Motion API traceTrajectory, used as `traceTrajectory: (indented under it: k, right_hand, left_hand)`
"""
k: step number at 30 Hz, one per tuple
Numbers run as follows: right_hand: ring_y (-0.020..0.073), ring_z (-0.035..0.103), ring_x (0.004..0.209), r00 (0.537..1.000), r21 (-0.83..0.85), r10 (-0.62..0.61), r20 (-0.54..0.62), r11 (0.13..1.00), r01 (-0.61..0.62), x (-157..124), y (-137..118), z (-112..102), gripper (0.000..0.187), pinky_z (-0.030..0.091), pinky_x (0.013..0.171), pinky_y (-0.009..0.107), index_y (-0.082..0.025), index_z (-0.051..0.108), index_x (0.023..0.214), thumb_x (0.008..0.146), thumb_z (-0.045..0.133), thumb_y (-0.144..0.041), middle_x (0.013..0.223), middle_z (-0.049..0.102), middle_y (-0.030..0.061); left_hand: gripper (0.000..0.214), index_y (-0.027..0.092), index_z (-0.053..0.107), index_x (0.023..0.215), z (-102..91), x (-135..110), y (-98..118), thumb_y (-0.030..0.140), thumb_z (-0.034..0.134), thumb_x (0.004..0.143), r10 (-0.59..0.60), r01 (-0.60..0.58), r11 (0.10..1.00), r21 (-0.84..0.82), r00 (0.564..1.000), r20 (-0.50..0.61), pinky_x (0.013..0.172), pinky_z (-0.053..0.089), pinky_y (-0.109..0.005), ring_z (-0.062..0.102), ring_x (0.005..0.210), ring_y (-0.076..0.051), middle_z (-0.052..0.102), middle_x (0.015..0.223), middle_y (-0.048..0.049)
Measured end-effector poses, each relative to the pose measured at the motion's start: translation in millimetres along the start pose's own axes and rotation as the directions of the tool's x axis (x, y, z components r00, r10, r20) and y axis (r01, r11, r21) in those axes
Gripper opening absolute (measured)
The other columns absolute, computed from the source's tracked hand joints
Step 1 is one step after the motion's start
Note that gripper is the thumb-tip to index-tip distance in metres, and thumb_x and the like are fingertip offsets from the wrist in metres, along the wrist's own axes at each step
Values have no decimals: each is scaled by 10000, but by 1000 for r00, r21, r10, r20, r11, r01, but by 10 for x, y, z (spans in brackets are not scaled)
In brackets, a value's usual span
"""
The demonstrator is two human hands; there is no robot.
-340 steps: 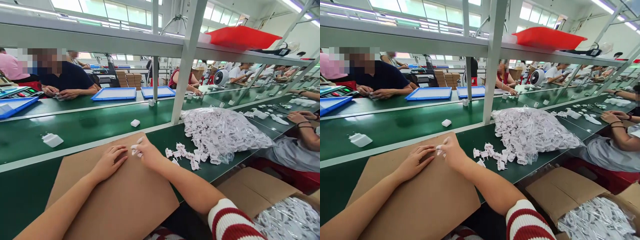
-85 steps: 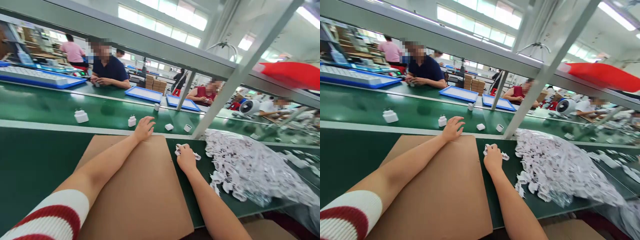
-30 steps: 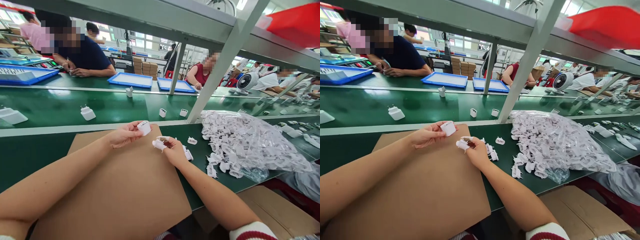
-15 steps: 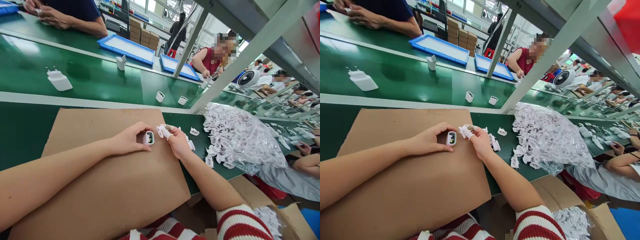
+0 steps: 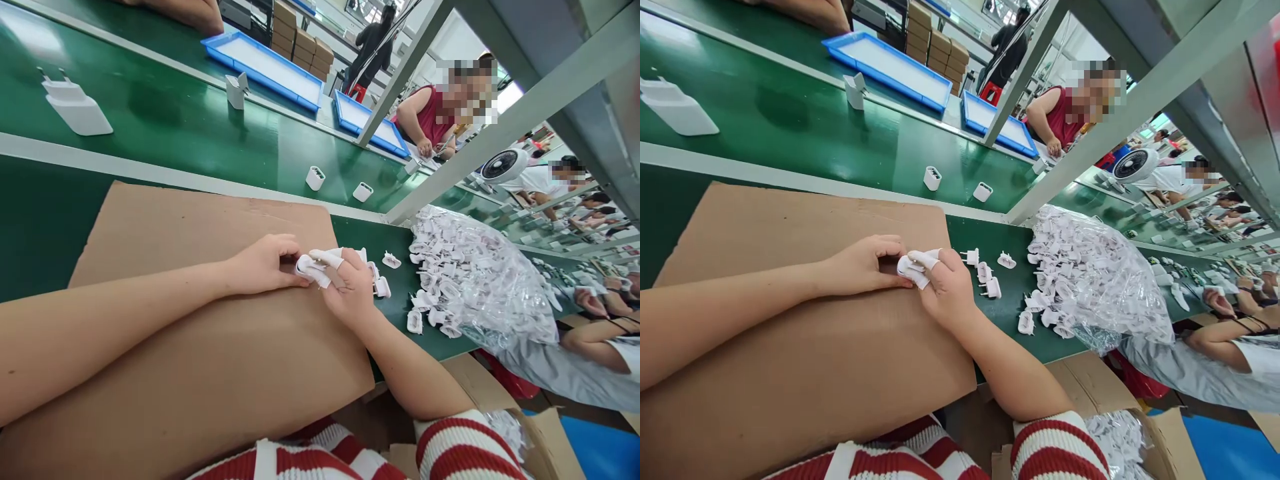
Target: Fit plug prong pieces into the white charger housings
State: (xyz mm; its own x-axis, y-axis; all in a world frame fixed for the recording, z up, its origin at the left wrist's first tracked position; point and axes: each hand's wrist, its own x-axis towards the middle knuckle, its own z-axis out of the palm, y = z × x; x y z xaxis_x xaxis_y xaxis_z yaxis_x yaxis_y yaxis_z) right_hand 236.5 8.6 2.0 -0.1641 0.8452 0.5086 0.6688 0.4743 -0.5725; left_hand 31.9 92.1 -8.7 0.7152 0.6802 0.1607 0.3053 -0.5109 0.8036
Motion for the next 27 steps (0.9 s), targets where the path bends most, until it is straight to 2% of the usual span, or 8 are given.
traceTrajectory:
  k: [5,8,12,16,20,23,25,27]
  right_hand:
    - [199,620,909,989,-152,-144,44,977,149,44,-12,-16,277,515,770,330,-263,687,1180,940,579,-177,946,654,56]
    - [187,582,820,976,-188,-200,81,959,212,102,-42,-46,231,476,692,299,-216,698,1027,878,577,-86,858,632,49]
    - [166,523,694,979,-245,-139,151,954,173,208,-122,-103,179,381,571,267,-195,653,772,754,578,-33,725,542,23]
    - [169,539,691,980,-294,-40,196,951,98,259,-164,-108,204,363,570,271,-202,657,705,690,565,-20,708,558,19]
    - [181,638,793,988,-56,97,121,994,-91,160,-46,-49,241,487,721,291,-247,747,1018,812,647,-173,838,687,19]
    - [204,675,985,982,134,179,64,973,-186,83,93,-96,426,513,931,358,-296,663,1280,855,684,-315,1106,719,38]
    - [235,637,1125,982,69,185,39,980,-187,70,168,-223,491,488,1002,402,-297,610,1360,874,672,-343,1308,643,74]
    - [301,564,1234,979,-188,202,40,963,-191,79,231,-396,539,452,1034,466,-268,581,1402,879,673,-354,1417,559,119]
  left_hand:
    - [374,191,682,820,36,-10,14,556,750,773,13,-13,1000,-2,1000,-5,708,450,-292,574,784,-174,611,866,-23]
    - [360,184,675,822,23,-22,28,529,763,763,-2,2,1000,-18,1000,4,693,434,-286,562,780,-166,599,870,-21]
    - [352,178,640,765,23,-27,59,505,770,753,-32,32,999,12,999,-19,646,393,-281,514,712,-147,547,801,-5]
    - [369,178,628,749,35,-34,68,523,760,757,-37,38,999,16,998,-43,640,394,-283,518,717,-152,546,797,-6]
    - [386,185,678,844,50,-52,117,546,766,738,-75,75,997,-2,996,-47,708,444,-298,586,812,-190,624,868,-25]
    - [423,195,707,913,-27,6,147,560,778,710,-157,156,988,-16,985,-71,745,466,-309,621,870,-219,684,937,-35]
    - [455,207,726,982,-186,118,99,564,778,705,-243,241,970,-33,951,-190,778,469,-319,635,923,-236,713,1015,-39]
    - [493,211,737,1045,-440,283,-45,566,773,705,-329,352,936,-10,866,-377,827,451,-341,630,971,-249,720,1072,-42]
